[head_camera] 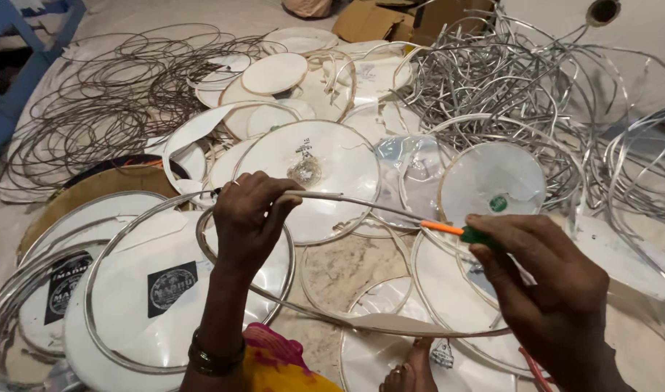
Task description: The person uses pliers to cut wire rings and a small screwdriver to pry at the edges of drum head components while sitting among various drum parts on the floor.
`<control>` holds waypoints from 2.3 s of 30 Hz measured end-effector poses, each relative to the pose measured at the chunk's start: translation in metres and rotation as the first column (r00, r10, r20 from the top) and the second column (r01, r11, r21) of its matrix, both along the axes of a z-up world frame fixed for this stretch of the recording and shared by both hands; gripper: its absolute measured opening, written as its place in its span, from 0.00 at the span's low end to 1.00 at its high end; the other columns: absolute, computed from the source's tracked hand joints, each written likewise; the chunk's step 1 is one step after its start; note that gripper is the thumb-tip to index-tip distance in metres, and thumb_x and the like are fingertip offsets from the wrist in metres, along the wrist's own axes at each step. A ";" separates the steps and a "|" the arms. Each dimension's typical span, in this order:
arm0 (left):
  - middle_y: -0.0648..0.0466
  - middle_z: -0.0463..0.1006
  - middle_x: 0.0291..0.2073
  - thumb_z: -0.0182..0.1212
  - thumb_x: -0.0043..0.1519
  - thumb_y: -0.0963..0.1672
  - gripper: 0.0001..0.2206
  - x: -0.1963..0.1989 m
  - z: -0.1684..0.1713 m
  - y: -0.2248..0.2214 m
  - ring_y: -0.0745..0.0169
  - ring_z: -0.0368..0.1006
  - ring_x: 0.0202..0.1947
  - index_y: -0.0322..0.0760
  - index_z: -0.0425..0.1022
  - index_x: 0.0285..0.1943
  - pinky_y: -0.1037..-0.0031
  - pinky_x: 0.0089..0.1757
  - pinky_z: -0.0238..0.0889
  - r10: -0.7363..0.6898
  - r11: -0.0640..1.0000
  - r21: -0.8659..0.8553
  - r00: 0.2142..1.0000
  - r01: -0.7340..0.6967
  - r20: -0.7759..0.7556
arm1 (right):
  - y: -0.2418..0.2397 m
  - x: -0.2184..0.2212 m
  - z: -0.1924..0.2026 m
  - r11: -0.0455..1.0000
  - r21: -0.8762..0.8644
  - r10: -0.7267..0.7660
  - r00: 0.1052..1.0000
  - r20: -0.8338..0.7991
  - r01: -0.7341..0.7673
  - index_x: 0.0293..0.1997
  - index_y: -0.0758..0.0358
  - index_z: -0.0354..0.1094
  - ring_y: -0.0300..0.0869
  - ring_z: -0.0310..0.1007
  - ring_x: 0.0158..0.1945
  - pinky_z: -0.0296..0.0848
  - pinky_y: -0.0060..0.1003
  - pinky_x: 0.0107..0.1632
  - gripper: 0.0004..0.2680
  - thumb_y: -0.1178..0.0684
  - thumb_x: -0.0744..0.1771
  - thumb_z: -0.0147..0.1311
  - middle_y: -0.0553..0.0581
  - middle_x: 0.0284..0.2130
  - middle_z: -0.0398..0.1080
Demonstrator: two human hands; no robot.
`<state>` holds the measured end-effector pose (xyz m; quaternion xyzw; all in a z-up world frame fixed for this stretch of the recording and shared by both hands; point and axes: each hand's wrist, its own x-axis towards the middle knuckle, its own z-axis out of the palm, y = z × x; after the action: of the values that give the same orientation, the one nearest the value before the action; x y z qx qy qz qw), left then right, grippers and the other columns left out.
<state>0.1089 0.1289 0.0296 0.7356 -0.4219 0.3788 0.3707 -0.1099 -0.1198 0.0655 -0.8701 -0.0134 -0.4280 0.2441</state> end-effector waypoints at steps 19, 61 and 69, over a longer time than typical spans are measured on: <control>0.57 0.76 0.29 0.65 0.65 0.49 0.10 -0.009 -0.002 -0.013 0.57 0.69 0.30 0.42 0.79 0.37 0.65 0.37 0.56 -0.003 0.999 -0.032 1.000 0.003 0.009 | 0.007 0.029 0.017 0.968 -0.249 0.013 0.998 -0.061 -0.028 0.52 0.59 0.75 0.44 0.79 0.35 0.76 0.36 0.34 0.11 0.59 0.65 0.62 0.56 0.39 0.77; 0.59 0.75 0.26 0.65 0.64 0.51 0.12 -0.009 -0.003 -0.020 0.61 0.69 0.27 0.42 0.78 0.35 0.66 0.34 0.55 0.010 1.000 -0.019 1.000 -0.010 0.016 | -0.013 0.054 0.059 0.962 -0.232 0.065 0.948 -0.311 -0.143 0.45 0.58 0.78 0.38 0.79 0.26 0.75 0.33 0.26 0.08 0.53 0.65 0.58 0.52 0.33 0.79; 0.58 0.74 0.24 0.66 0.64 0.50 0.13 0.007 -0.002 -0.040 0.59 0.69 0.26 0.41 0.77 0.32 0.65 0.32 0.53 0.008 1.000 -0.020 0.998 -0.007 0.062 | 0.003 0.054 0.032 0.985 -0.171 -0.057 0.994 -0.095 0.040 0.47 0.58 0.79 0.41 0.78 0.31 0.74 0.36 0.32 0.08 0.59 0.65 0.62 0.56 0.35 0.78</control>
<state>0.1155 0.0892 0.0276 0.7214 -0.4268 0.4068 0.3632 -0.0556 -0.1173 0.0971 -0.9080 -0.0159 -0.3871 0.1595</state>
